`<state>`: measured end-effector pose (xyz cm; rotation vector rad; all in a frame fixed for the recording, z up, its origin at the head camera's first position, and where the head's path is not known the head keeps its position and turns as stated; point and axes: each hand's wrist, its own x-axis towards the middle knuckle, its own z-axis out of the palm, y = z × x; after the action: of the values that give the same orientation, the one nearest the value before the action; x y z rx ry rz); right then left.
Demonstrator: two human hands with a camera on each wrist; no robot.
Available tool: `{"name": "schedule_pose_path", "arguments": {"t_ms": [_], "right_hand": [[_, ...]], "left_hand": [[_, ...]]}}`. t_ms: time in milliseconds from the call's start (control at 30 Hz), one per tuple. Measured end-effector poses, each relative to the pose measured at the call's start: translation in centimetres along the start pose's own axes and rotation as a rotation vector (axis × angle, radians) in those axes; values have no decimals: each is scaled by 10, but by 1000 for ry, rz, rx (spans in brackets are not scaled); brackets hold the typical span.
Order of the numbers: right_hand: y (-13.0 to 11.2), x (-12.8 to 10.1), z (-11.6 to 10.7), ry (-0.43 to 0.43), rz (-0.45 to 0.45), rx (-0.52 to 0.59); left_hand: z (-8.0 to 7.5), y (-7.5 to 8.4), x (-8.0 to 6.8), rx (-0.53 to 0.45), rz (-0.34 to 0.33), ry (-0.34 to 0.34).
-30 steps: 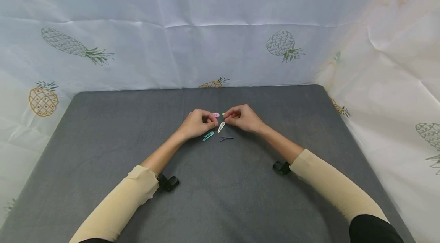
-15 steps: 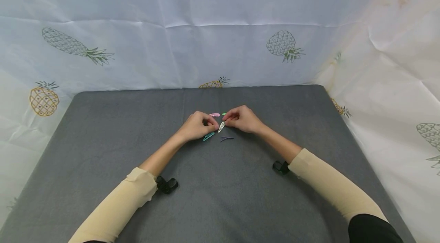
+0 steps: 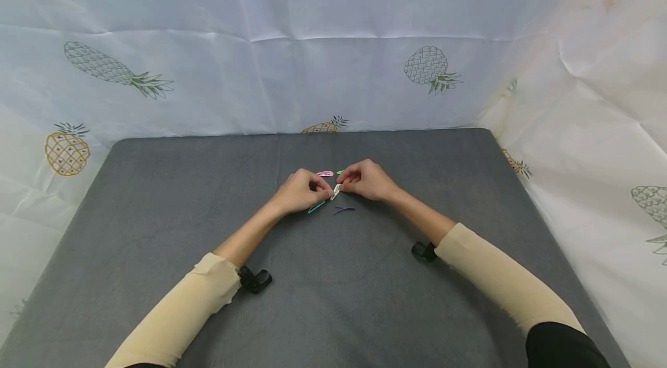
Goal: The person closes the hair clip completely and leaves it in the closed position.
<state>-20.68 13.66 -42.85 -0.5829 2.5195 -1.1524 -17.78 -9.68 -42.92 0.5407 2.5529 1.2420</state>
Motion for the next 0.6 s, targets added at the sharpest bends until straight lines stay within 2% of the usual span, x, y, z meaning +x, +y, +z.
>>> {"name": "schedule_pose_path", "arguments": {"t_ms": [600], "right_hand": [[1,3,0,-26,-19,-23]], "left_hand": [[4,1,1,34,-48,18]]}}
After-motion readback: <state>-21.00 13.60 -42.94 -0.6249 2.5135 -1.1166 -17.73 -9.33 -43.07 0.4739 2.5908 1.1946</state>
